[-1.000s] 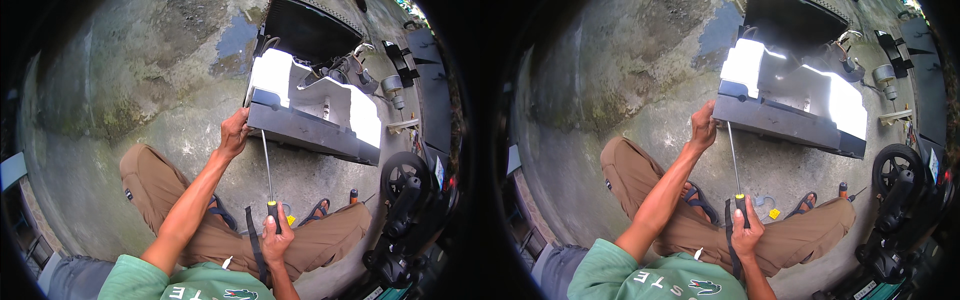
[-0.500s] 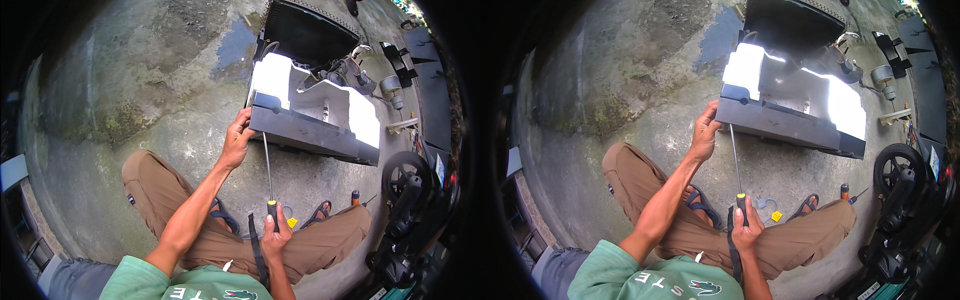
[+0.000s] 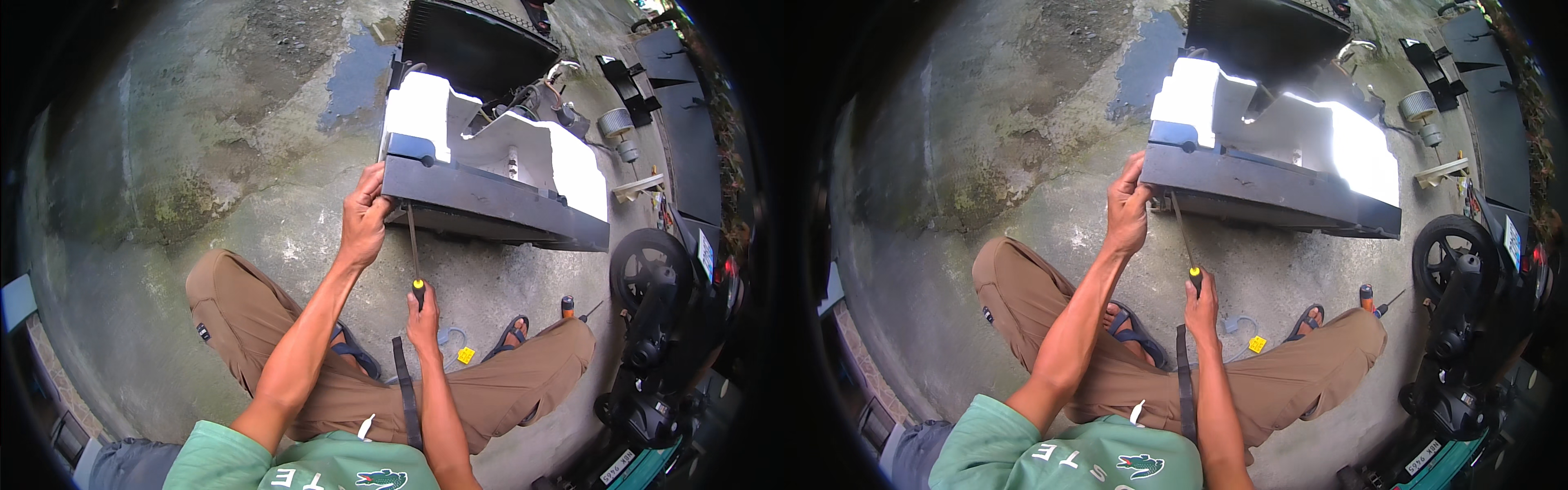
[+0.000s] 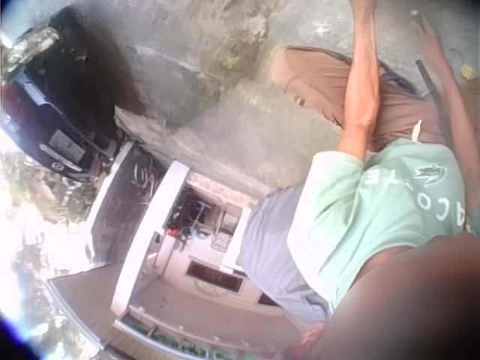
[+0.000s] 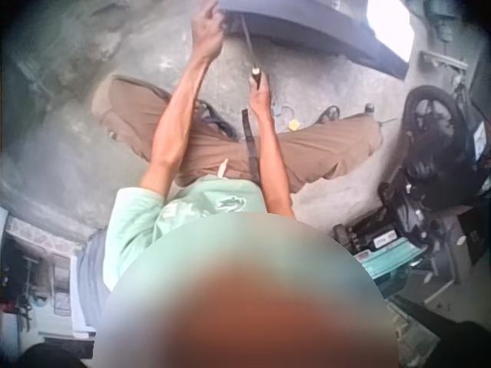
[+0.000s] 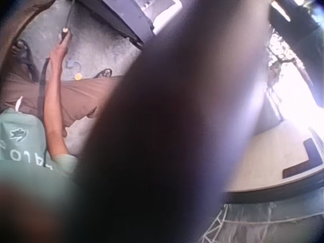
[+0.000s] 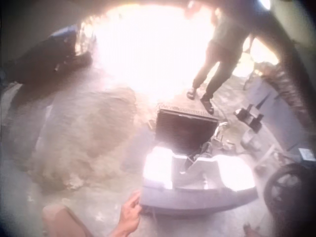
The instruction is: The person disassembles a large appliance outdoors, removing a side panel, detaching a fan assembly, and separating internal wiring. They use a cordless drill and a screwdriver to remove fasteners and separate components.
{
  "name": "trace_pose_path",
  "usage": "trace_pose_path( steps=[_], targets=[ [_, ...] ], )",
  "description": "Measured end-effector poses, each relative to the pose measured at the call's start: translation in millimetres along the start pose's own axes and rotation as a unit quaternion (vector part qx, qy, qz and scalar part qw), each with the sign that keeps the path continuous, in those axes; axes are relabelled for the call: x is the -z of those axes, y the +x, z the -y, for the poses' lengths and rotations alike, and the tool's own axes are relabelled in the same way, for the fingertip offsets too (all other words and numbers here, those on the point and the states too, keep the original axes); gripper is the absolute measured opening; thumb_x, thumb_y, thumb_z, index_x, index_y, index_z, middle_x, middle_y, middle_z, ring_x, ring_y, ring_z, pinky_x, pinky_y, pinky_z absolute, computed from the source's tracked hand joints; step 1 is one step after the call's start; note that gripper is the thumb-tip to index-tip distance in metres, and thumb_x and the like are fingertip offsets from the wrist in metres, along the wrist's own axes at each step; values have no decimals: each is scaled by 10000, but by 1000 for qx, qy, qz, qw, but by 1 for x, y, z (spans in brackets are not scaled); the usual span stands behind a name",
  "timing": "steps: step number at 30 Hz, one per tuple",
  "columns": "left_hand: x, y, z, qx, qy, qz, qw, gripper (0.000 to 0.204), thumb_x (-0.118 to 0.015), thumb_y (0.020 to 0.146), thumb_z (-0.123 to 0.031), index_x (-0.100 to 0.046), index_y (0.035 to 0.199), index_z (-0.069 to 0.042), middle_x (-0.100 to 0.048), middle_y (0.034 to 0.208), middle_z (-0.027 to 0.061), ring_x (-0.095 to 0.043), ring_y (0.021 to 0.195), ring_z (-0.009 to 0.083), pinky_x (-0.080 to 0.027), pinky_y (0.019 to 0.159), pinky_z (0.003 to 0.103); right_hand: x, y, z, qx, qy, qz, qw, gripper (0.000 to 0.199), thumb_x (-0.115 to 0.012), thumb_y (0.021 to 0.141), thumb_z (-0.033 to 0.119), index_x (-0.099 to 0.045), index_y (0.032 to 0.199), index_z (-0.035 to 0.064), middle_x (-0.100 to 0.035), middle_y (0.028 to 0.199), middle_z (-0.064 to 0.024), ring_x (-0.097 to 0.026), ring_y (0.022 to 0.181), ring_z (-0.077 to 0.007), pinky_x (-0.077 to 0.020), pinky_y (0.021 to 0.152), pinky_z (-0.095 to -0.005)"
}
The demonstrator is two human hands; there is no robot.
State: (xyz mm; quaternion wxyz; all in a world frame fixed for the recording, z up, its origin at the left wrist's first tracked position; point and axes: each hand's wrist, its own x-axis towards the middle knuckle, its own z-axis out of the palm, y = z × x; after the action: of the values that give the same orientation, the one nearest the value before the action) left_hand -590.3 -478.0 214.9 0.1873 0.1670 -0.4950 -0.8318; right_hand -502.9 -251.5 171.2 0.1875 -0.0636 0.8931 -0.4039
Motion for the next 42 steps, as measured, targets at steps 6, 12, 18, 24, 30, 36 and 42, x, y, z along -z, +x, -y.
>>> trace_pose_path(
  steps=[6,12,18,24,30,36,42],
  targets=[
    [17,11,10,5,-61,21,998,396,-504,908,-20,-645,1277,11,-563,1309,70,-547,1214,163,-449,996,301,5,-8,-66,-81,-89,51,991,369,-663,904,61,-560,1251,-9,-586,1159,-235,-584,1098,-423,-466,946,-463],
    [24,39,3,169,-59,-121,976,614,-576,951,-437,-531,1377,3,-603,1264,183,-561,1195,245,-405,1035,362,23,8,-91,-269,-240,35,932,451,-755,851,167,-628,1257,16,-589,1213,-247,-569,1173,-410,-485,979,-476],
    [-5,64,-31,149,221,-98,959,642,-556,993,-504,-535,1360,23,-676,1101,132,-599,1013,158,-444,946,322,164,116,-24,37,529,-411,742,669,-611,966,550,-575,1305,-25,-599,1261,-170,-545,1211,-276,-390,1068,-425],
    [-12,70,-54,158,330,-21,930,458,-497,1039,-334,-667,1073,90,-674,911,58,-553,842,127,-459,802,313,216,190,46,-21,625,-304,719,481,-651,967,329,-552,1335,36,-623,1257,-59,-595,1136,-220,-450,1002,-380],
    [-36,51,-103,58,366,-50,928,447,-492,1046,-348,-648,948,60,-577,798,6,-436,748,89,-382,684,272,249,167,97,24,595,-321,736,465,-605,1007,343,-571,1261,-44,-637,1189,-112,-626,1085,-224,-492,965,-385],
    [-59,62,-208,-21,318,-52,946,380,-534,1027,-330,-681,941,10,-575,781,-24,-471,707,67,-376,661,238,297,158,197,134,550,-325,758,389,-655,977,305,-619,1174,-29,-653,1135,-102,-643,1000,-204,-505,912,-364],
    [-51,66,-284,-60,299,-76,949,437,-596,1009,-352,-651,1187,43,-584,970,15,-513,880,88,-397,796,216,342,161,293,249,550,-259,754,341,-657,956,300,-650,1143,15,-686,1076,-99,-646,1024,-224,-466,981,-380]
  ],
)
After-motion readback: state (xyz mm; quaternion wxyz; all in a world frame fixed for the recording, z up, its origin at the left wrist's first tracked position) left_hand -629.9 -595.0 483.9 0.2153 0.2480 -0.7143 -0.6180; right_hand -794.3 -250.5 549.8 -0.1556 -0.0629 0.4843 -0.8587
